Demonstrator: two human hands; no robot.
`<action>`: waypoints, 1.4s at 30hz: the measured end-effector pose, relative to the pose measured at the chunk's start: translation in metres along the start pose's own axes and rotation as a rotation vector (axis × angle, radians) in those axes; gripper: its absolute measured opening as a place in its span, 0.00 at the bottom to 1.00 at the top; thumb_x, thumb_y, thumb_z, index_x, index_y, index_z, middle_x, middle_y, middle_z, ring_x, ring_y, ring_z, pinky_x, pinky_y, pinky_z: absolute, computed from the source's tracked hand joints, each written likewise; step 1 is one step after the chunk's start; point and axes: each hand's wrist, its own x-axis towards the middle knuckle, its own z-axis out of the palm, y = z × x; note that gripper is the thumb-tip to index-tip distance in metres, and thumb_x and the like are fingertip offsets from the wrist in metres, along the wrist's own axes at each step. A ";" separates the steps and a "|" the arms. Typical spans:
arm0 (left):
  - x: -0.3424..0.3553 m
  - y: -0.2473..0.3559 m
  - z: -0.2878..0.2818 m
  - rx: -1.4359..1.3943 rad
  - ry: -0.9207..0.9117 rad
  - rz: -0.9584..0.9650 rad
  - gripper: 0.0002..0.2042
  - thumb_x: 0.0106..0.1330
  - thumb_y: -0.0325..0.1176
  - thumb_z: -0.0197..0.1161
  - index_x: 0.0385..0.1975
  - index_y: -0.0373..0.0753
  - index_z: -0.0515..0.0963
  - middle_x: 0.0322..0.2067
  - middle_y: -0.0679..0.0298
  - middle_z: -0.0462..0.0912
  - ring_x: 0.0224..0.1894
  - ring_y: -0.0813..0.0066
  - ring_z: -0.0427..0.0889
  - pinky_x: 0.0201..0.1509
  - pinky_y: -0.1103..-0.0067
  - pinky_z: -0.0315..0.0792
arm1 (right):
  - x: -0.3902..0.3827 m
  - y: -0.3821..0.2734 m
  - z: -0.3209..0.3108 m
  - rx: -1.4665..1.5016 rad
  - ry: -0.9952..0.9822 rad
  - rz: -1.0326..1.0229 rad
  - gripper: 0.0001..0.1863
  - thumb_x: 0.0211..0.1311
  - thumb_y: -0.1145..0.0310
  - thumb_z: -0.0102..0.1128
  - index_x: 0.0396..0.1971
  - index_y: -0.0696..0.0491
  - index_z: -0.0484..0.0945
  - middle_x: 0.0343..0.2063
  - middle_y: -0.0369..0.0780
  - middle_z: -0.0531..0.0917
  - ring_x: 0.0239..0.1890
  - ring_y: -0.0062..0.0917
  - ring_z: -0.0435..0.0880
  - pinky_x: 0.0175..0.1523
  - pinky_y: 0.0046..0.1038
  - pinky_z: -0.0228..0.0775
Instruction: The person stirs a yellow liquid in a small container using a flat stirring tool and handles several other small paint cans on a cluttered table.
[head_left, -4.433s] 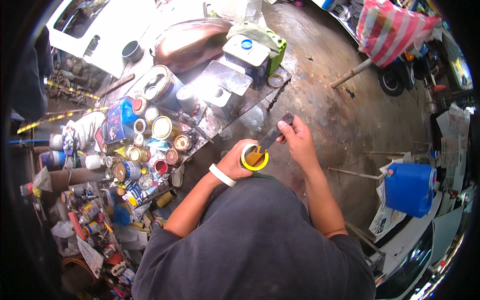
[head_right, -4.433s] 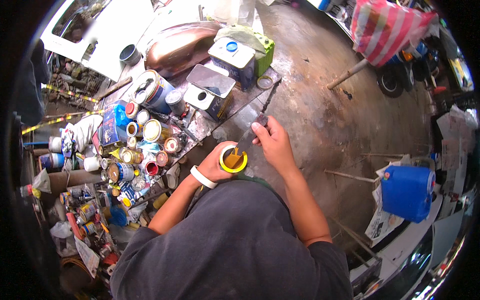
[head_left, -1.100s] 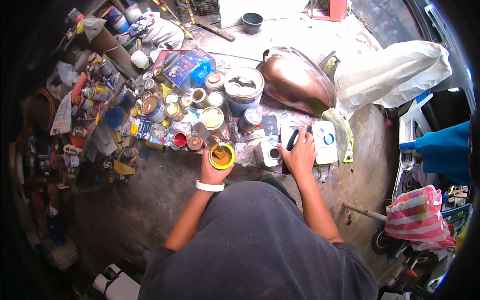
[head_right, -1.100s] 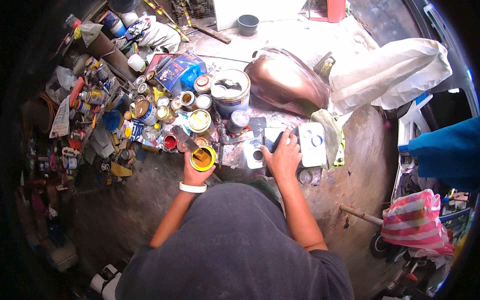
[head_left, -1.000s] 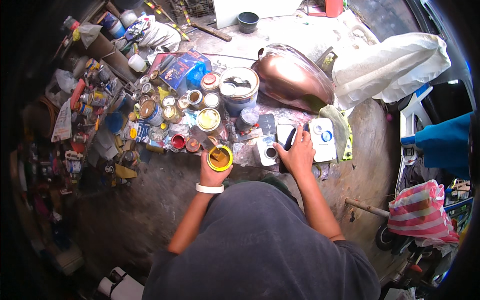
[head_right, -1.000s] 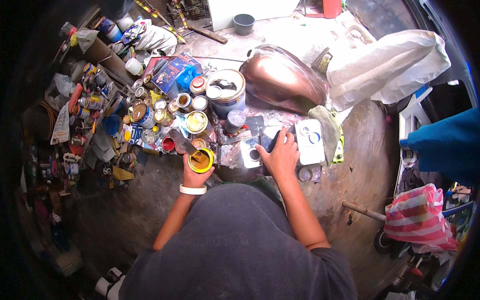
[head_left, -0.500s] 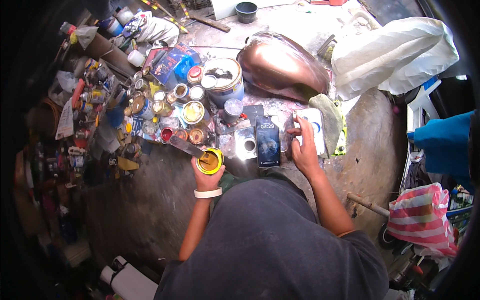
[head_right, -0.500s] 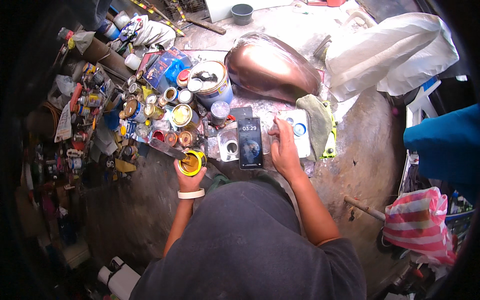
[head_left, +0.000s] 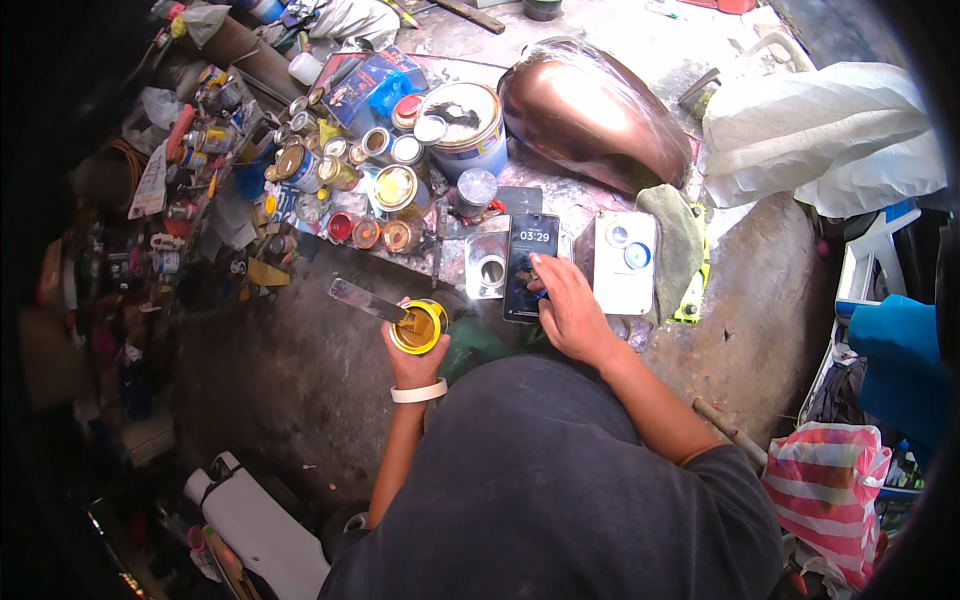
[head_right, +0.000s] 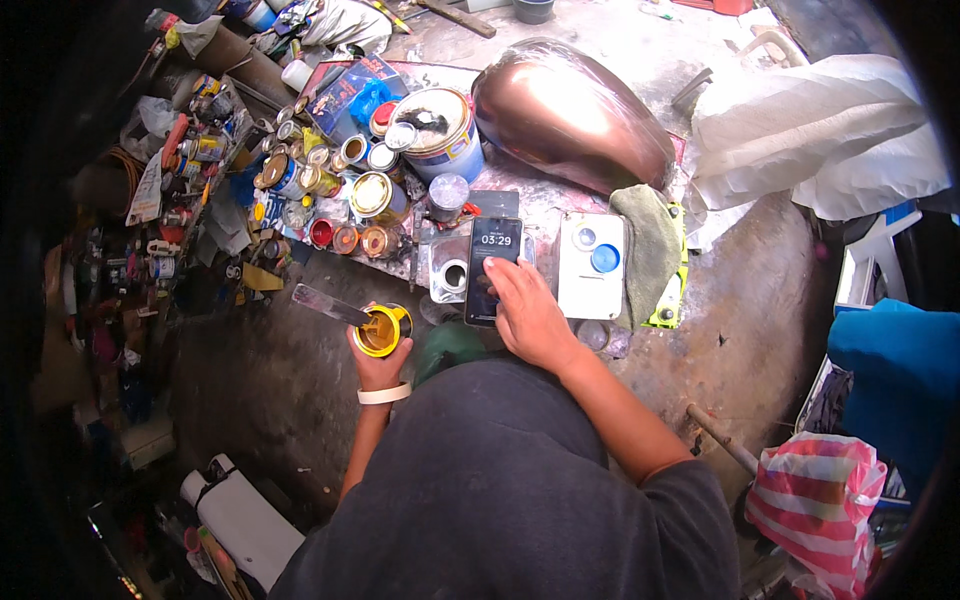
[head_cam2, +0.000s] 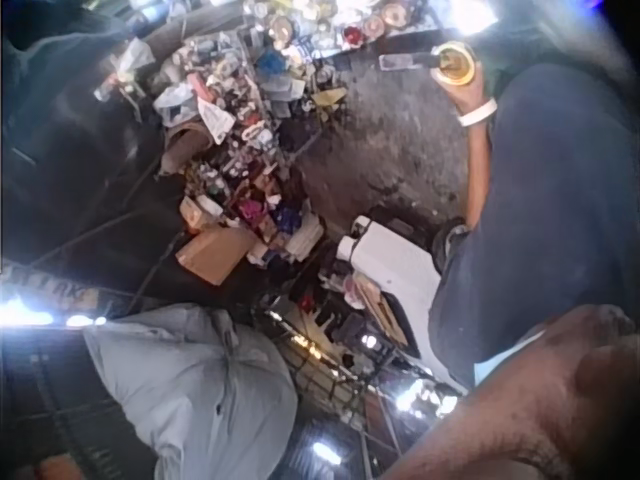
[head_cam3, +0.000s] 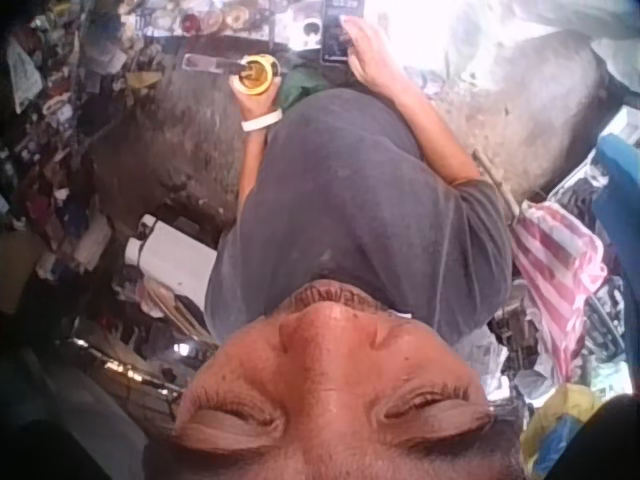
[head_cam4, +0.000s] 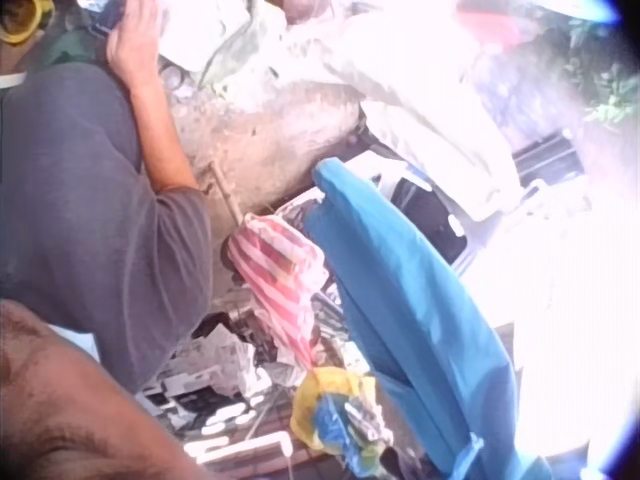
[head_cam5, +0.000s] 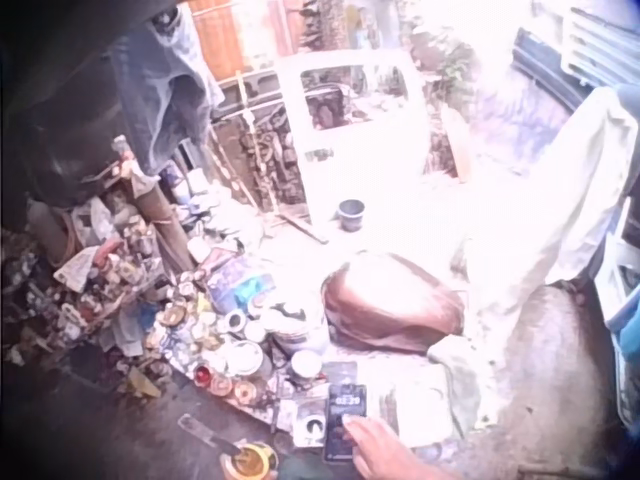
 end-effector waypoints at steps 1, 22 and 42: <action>0.000 0.001 0.000 0.004 0.002 -0.012 0.46 0.47 0.18 0.76 0.67 0.35 0.54 0.68 0.51 0.64 0.68 0.59 0.68 0.72 0.66 0.64 | 0.002 0.003 0.001 -0.008 0.001 0.005 0.40 0.52 0.83 0.57 0.69 0.57 0.58 0.62 0.52 0.70 0.64 0.49 0.70 0.71 0.52 0.58; -0.006 -0.009 0.005 -0.029 0.018 0.002 0.47 0.47 0.18 0.76 0.66 0.35 0.52 0.68 0.51 0.64 0.68 0.59 0.69 0.72 0.66 0.65 | 0.017 -0.001 -0.002 0.022 -0.016 -0.017 0.39 0.53 0.84 0.55 0.69 0.58 0.57 0.64 0.51 0.69 0.65 0.44 0.71 0.73 0.51 0.55; -0.004 0.011 0.006 -0.018 0.014 -0.046 0.45 0.47 0.17 0.75 0.66 0.35 0.54 0.66 0.52 0.66 0.67 0.61 0.69 0.72 0.68 0.64 | 0.013 -0.008 0.002 0.002 -0.159 -0.063 0.42 0.52 0.84 0.57 0.70 0.57 0.56 0.65 0.51 0.68 0.63 0.43 0.73 0.73 0.51 0.55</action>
